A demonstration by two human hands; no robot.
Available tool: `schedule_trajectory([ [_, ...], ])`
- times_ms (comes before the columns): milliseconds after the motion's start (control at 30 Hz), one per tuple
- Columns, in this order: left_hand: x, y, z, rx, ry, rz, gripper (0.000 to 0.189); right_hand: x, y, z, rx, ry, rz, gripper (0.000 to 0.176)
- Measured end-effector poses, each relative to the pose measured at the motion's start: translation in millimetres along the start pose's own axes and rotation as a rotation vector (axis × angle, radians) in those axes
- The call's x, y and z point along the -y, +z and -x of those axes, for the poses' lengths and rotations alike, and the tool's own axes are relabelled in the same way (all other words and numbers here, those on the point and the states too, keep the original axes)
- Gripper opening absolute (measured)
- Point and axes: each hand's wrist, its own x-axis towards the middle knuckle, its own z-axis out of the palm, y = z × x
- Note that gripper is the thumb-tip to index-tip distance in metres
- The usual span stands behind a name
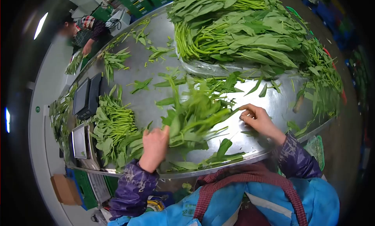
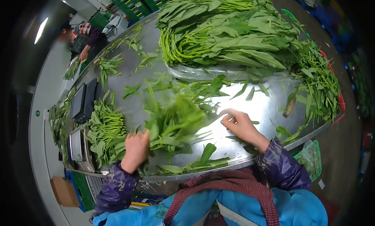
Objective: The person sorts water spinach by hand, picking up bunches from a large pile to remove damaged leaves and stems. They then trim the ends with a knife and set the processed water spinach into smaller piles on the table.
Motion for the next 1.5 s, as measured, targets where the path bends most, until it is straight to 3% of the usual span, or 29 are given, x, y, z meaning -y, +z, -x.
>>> schedule_trajectory([
  [67, -3.4, -4.0, -1.1, -0.025, 0.059, -0.078, 0.036, 11.2, -1.8, -3.7, -0.036, -0.075, -0.034, 0.032],
  [133, -7.0, -9.1, 2.7, -0.174, -0.015, 0.036, 0.03, 33.6, -5.7, -4.2, -0.087, -0.094, -0.121, 0.03],
  [200, -12.8, -5.3, 1.1, -0.134, -0.06, 0.024, 0.026, 57.8, -4.6, -7.6, -0.101, -0.132, -0.191, 0.026],
  [267, -14.9, -3.4, -1.4, -0.191, 0.022, -0.071, 0.023, 76.1, -1.4, -9.1, -0.149, -0.388, -0.057, 0.025],
  [333, -17.7, -5.7, -0.8, -0.208, 0.028, -0.07, 0.022, 94.8, 3.4, -8.8, -0.101, -0.338, 0.02, 0.029],
  [400, -21.6, -8.7, -3.2, -0.238, 0.009, -0.117, 0.019, 107.0, 18.3, -12.6, -0.104, -0.65, 0.301, 0.03],
  [500, -29.0, -18.5, -4.9, -0.19, 0.039, -0.116, 0.018, 99.6, 63.3, -15.4, -0.091, -0.836, 0.63, 0.03],
  [600, -26.0, -18.3, -1.4, -0.179, 0.037, -0.098, 0.017, 67.0, 47.4, -38.2, -0.103, -0.827, 0.779, 0.02],
  [667, -24.2, -19.0, 2.9, -0.165, 0.03, -0.087, 0.018, 66.5, 0.6, -55.1, -0.433, -0.761, 0.749, 0.014],
  [733, -25.0, -17.8, 5.4, -0.15, 0.036, -0.08, 0.018, 83.1, -23.7, -59.3, -0.443, -0.535, 0.596, 0.014],
  [767, -26.8, -16.6, 3.4, -0.162, 0.054, -0.08, 0.019, 76.6, -14.6, -66.5, -0.357, -0.678, 0.507, 0.022],
  [800, -28.9, -16.3, 0.7, -0.176, 0.076, -0.082, 0.02, 84.8, 6.0, -60.1, -0.168, -0.647, 0.394, 0.034],
  [833, -32.2, -19.0, -2.2, -0.179, 0.087, -0.083, 0.02, 90.9, 29.4, -57.1, -0.059, -0.774, 0.416, 0.044],
  [867, -36.1, -23.9, -4.7, -0.223, 0.131, -0.096, 0.021, 110.4, 40.2, -44.2, 0.192, -0.629, 0.478, 0.052],
  [900, -38.2, -27.7, -6.3, -0.264, 0.176, -0.109, 0.023, 107.3, 53.8, -46.8, 0.215, -0.786, 0.495, 0.053],
  [933, -38.4, -29.0, -6.6, -0.262, 0.189, -0.111, 0.023, 108.1, 58.1, -52.7, 0.33, -0.775, 0.501, 0.046],
  [1000, -37.9, -30.8, -4.7, -0.259, 0.231, -0.106, 0.042, 110.2, 45.4, -63.7, 0.423, -0.777, 0.548, 0.041],
  [1033, -37.6, -34.9, -3.5, -0.259, 0.238, -0.107, 0.042, 99.5, 36.5, -73.5, 0.221, -0.828, 0.614, 0.039],
  [1100, -38.4, -42.9, -0.2, -0.258, 0.201, -0.064, 0.07, 81.0, -2.2, -90.0, -0.176, -0.882, 0.662, 0.031],
  [1133, -37.1, -38.7, 1.2, -0.258, 0.201, -0.059, 0.07, 81.4, -24.1, -90.1, -0.369, -0.886, 0.642, 0.025],
  [1200, -31.8, -28.7, 2.4, -0.22, 0.08, -0.077, 0.078, 99.4, -42.5, -60.7, -0.635, -0.534, 0.797, 0.028],
  [1300, -32.5, -32.6, -0.1, -0.196, 0.04, 0.02, 0.08, 103.1, -8.8, -22.3, -0.466, -0.629, 0.62, 0.035],
  [1367, -33.6, -32.7, -1.0, -0.177, 0.015, 0.058, 0.081, 90.9, 27.6, -5.1, -0.176, -0.543, 0.743, 0.038],
  [1500, -33.5, -32.3, 1.9, -0.209, 0.017, 0.08, 0.083, 74.0, 34.4, -17.7, -0.147, -0.629, 0.618, 0.021],
])
